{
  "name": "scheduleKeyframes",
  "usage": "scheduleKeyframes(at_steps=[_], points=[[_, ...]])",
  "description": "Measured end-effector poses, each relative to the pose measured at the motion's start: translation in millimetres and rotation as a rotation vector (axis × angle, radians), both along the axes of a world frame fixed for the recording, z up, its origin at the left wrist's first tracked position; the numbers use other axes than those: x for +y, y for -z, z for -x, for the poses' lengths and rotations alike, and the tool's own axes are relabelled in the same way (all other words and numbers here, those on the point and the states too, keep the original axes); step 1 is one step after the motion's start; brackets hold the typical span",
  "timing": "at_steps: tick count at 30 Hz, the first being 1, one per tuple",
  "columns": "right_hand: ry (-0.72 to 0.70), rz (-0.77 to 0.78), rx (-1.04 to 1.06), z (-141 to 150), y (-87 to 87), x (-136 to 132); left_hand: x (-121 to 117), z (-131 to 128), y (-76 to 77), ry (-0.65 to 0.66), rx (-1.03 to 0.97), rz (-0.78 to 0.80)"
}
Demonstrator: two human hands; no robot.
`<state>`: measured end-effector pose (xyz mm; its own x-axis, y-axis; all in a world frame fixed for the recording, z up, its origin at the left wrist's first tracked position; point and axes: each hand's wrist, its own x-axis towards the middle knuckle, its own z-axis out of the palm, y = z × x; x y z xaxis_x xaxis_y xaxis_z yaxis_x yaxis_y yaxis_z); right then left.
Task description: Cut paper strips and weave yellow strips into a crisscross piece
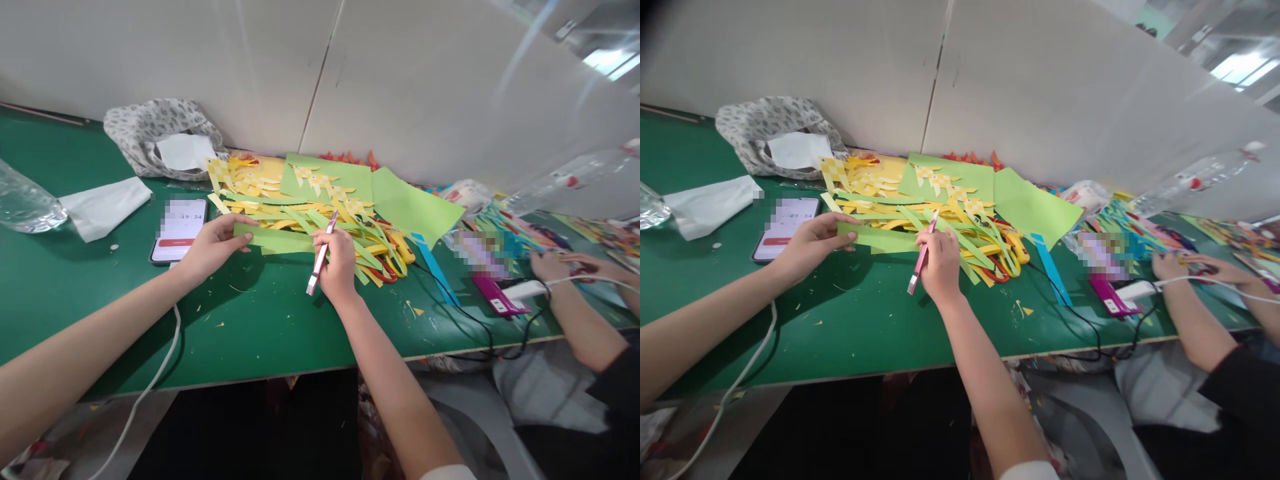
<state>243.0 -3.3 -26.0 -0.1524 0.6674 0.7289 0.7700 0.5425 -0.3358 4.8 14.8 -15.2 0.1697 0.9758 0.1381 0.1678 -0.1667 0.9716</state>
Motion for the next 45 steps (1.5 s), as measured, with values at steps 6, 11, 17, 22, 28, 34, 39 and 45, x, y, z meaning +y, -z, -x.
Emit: scheduleKeyframes(at_steps=[6,11,17,22,28,34,39,45], points=[[-0.137,-0.018,-0.311,16,-6.0,-9,-2,-3,-0.1,0.03,-0.187,0.2],[-0.095,-0.043,-0.442,17,-7.2,-10,-3,-4,-2.9,0.093,-0.151,0.287],[-0.073,0.018,-0.368,5,-6.6,-6,-1,-2,-1.4,0.115,-0.134,0.294],[-0.042,0.017,-0.398,6,-6.3,-5,-4,-4,-0.7,0.165,-0.042,0.141],[-0.031,0.027,-0.368,5,-6.1,-5,-5,-5,1.3,0.187,0.071,-0.048],[-0.113,0.074,-0.255,11,-6.2,-9,-9,-5,0.3,0.114,0.137,-0.085],[-0.166,0.083,-0.208,14,-6.9,-11,-11,-6,2.5,0.078,0.173,-0.159],[-0.159,0.087,-0.171,13,-6.9,-11,-11,-5,5.5,0.146,0.11,-0.155]])
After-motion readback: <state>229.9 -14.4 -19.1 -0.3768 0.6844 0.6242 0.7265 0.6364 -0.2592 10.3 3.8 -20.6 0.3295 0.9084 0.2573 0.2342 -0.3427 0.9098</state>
